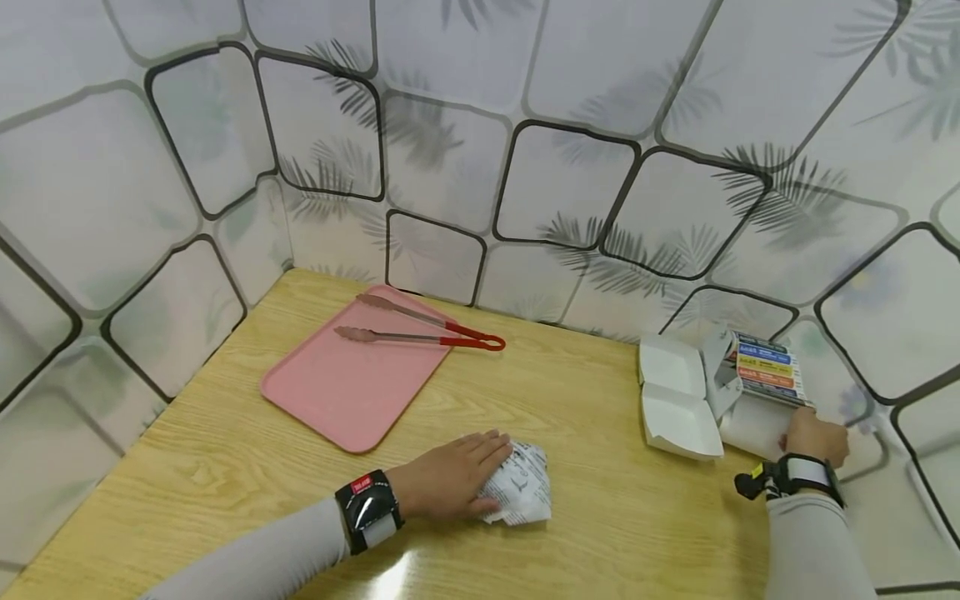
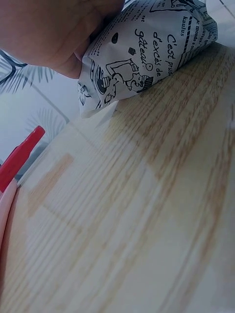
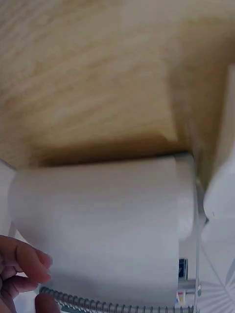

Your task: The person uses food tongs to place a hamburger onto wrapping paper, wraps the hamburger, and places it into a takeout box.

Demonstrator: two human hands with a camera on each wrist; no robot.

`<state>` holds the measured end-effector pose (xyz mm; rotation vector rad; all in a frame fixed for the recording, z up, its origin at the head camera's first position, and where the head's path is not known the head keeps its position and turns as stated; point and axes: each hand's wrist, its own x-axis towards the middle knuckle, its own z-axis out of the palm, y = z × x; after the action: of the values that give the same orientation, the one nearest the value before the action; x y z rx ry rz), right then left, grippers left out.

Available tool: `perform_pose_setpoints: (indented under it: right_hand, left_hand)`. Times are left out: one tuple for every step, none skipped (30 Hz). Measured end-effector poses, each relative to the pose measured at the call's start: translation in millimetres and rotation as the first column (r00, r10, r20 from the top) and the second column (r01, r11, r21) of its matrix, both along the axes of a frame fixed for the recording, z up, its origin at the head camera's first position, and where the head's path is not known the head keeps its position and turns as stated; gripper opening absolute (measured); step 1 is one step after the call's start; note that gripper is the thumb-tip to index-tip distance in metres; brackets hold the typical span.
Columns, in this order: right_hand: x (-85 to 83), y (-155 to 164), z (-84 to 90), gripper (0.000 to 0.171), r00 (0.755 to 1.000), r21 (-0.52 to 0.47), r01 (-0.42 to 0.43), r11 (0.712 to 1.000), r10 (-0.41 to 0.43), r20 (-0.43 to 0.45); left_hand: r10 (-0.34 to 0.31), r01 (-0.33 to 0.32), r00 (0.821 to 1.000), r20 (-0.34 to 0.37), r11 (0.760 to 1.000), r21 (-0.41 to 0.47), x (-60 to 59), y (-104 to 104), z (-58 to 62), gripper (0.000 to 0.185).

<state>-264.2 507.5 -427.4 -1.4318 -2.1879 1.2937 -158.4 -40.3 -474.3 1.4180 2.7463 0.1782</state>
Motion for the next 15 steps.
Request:
perform_pose_setpoints:
  right_hand:
    - [1.2, -1, -1.9, 0.067, 1.000, -0.004, -0.016, 1.000, 0.016, 0.012]
    - [2.4, -1, -3.7, 0.069, 0.999, -0.013, -0.034, 0.999, 0.034, 0.015]
    - [3.7, -1, -5.4, 0.070, 0.999, -0.026, -0.047, 0.999, 0.047, 0.021]
    - [4.7, -2, -6.6, 0.070, 0.998, -0.044, -0.060, 0.997, 0.061, 0.020]
    - [6.1, -1, -7.8, 0.068, 0.997, -0.058, -0.077, 0.995, 0.078, 0.014]
    - [7.8, -1, -8.7, 0.065, 0.996, -0.073, -0.093, 0.993, 0.093, 0.002]
    - [9.6, 0, -9.6, 0.060, 0.993, -0.073, -0.117, 0.990, 0.117, 0.001]
    - [11.6, 2, -10.6, 0.054, 0.990, -0.064, -0.143, 0.988, 0.144, 0.007]
    - [13.5, 3, -11.4, 0.048, 0.986, -0.051, -0.168, 0.984, 0.169, 0.014]
    - [15.3, 5, -11.7, 0.046, 0.981, -0.047, -0.193, 0.980, 0.194, 0.012]
    - [17.1, 7, -12.0, 0.048, 0.976, -0.041, -0.217, 0.975, 0.218, 0.019]
    - [18.3, 8, -11.7, 0.050, 0.971, -0.045, -0.235, 0.971, 0.236, 0.025]
    - [18.7, 9, -11.2, 0.051, 0.969, -0.058, -0.242, 0.968, 0.244, 0.029]
    - [18.4, 10, -10.8, 0.049, 0.971, -0.083, -0.236, 0.968, 0.239, 0.021]
    - [18.0, 11, -10.0, 0.045, 0.973, -0.110, -0.227, 0.968, 0.230, 0.010]
  left_hand:
    - [0.001, -0.001, 1.000, 0.001, 1.000, -0.001, 0.0, 0, 0.2, 0.075]
    - [0.003, -0.003, 1.000, 0.005, 1.000, -0.002, 0.0, 0, 0.7, 0.075]
    - [0.007, -0.007, 1.000, 0.008, 1.000, -0.005, 0.1, 0, 1.3, 0.076]
    - [0.010, -0.010, 1.000, 0.009, 1.000, -0.008, 0.0, 0, 1.6, 0.076]
    - [0.013, -0.012, 1.000, 0.008, 1.000, -0.011, -0.1, -1, 2.0, 0.076]
    - [0.015, -0.015, 1.000, 0.006, 1.000, -0.014, -0.2, -1, 2.3, 0.077]
    - [0.016, -0.016, 1.000, 0.006, 1.000, -0.015, -0.1, -1, 2.9, 0.077]
    - [0.018, -0.018, 1.000, 0.006, 1.000, -0.016, 0.1, -1, 3.5, 0.077]
    - [0.018, -0.018, 1.000, 0.003, 1.000, -0.017, 0.3, -1, 3.9, 0.077]
    - [0.016, -0.016, 1.000, 0.000, 1.000, -0.015, 0.4, -1, 4.3, 0.077]
    - [0.014, -0.014, 1.000, -0.003, 1.000, -0.013, 0.5, -2, 4.6, 0.077]
    - [0.013, -0.013, 1.000, -0.001, 1.000, -0.011, 0.7, -2, 5.0, 0.077]
    - [0.013, -0.013, 1.000, -0.002, 1.000, -0.010, 0.8, -2, 5.2, 0.077]
    - [0.013, -0.013, 1.000, -0.003, 1.000, -0.009, 0.9, -2, 5.3, 0.077]
    - [0.012, -0.012, 1.000, -0.005, 1.000, -0.007, 0.7, -2, 5.3, 0.077]
